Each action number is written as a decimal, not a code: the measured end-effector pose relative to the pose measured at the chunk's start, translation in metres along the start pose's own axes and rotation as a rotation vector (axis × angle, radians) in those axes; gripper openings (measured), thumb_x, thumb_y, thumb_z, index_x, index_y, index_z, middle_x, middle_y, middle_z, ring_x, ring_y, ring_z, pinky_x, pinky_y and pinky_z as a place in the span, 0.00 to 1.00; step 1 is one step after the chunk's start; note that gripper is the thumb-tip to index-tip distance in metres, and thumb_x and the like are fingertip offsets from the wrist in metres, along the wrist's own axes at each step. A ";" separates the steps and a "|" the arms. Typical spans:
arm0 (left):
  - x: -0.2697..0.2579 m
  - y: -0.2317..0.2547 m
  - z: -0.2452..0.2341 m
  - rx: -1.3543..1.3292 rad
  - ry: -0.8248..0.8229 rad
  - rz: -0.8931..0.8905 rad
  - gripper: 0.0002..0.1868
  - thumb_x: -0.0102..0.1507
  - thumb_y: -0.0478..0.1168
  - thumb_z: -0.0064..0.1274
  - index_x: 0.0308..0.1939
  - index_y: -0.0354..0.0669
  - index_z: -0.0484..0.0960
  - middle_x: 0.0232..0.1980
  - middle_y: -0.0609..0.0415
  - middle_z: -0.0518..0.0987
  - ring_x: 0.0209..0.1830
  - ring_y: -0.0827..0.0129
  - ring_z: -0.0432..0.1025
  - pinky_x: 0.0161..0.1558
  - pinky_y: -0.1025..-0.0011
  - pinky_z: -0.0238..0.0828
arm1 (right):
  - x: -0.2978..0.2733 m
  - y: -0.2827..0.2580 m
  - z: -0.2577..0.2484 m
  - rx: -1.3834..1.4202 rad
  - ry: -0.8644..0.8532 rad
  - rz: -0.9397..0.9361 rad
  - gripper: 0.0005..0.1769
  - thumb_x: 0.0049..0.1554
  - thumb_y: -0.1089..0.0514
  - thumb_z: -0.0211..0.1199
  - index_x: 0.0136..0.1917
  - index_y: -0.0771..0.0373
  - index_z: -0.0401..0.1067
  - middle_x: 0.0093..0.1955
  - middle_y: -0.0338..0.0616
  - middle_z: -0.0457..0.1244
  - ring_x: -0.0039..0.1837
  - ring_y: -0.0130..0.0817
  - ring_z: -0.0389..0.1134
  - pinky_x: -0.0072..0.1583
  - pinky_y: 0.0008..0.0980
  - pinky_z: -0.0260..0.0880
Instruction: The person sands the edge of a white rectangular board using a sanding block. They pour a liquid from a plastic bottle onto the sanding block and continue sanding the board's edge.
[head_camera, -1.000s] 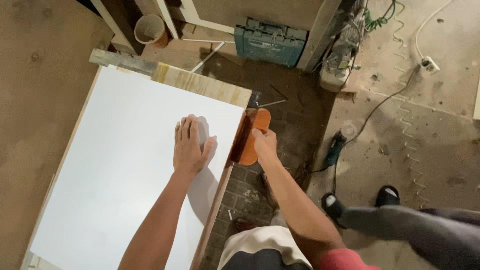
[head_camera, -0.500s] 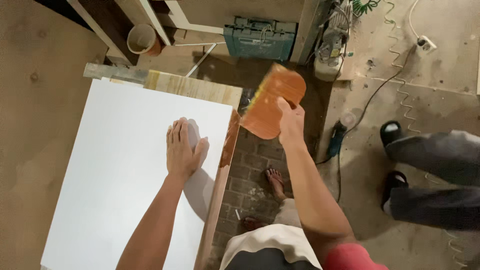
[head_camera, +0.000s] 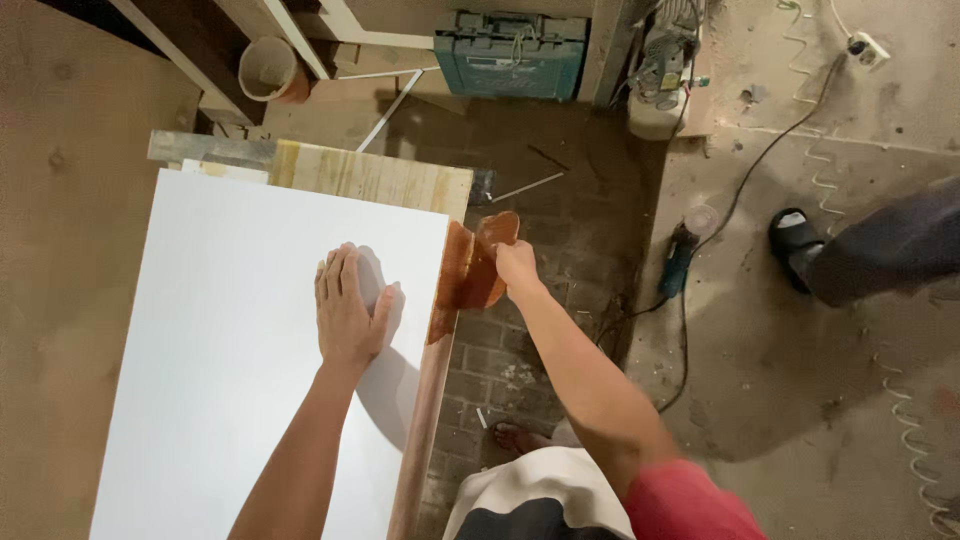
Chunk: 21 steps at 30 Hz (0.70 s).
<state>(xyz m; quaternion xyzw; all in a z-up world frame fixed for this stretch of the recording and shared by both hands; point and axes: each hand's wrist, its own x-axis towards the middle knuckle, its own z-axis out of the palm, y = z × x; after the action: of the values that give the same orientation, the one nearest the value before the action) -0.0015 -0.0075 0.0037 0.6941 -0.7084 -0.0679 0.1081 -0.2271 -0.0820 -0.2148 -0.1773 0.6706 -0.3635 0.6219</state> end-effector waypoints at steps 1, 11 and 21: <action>0.001 -0.001 0.000 0.002 0.000 -0.002 0.40 0.68 0.63 0.39 0.73 0.37 0.60 0.75 0.40 0.60 0.79 0.51 0.52 0.81 0.55 0.36 | -0.021 -0.022 0.000 0.000 -0.003 0.002 0.24 0.55 0.56 0.59 0.60 0.74 0.72 0.51 0.55 0.68 0.55 0.40 0.67 0.56 0.47 0.69; 0.002 0.002 -0.001 0.031 -0.029 -0.046 0.40 0.67 0.64 0.40 0.73 0.39 0.61 0.75 0.44 0.61 0.80 0.54 0.52 0.82 0.57 0.36 | -0.093 -0.036 -0.013 -0.060 0.013 -0.085 0.23 0.58 0.55 0.64 0.61 0.74 0.73 0.55 0.59 0.68 0.60 0.41 0.67 0.63 0.47 0.66; 0.001 -0.004 0.004 0.028 0.007 0.002 0.40 0.67 0.64 0.39 0.73 0.39 0.60 0.74 0.44 0.60 0.80 0.53 0.52 0.81 0.56 0.37 | -0.099 -0.043 -0.005 -0.169 0.043 -0.022 0.26 0.62 0.52 0.60 0.67 0.72 0.71 0.65 0.57 0.67 0.71 0.47 0.65 0.70 0.49 0.63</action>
<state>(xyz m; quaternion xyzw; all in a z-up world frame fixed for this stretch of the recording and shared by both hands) 0.0014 -0.0084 -0.0016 0.6952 -0.7095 -0.0555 0.1010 -0.2247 -0.0419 -0.1147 -0.2287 0.7099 -0.3163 0.5862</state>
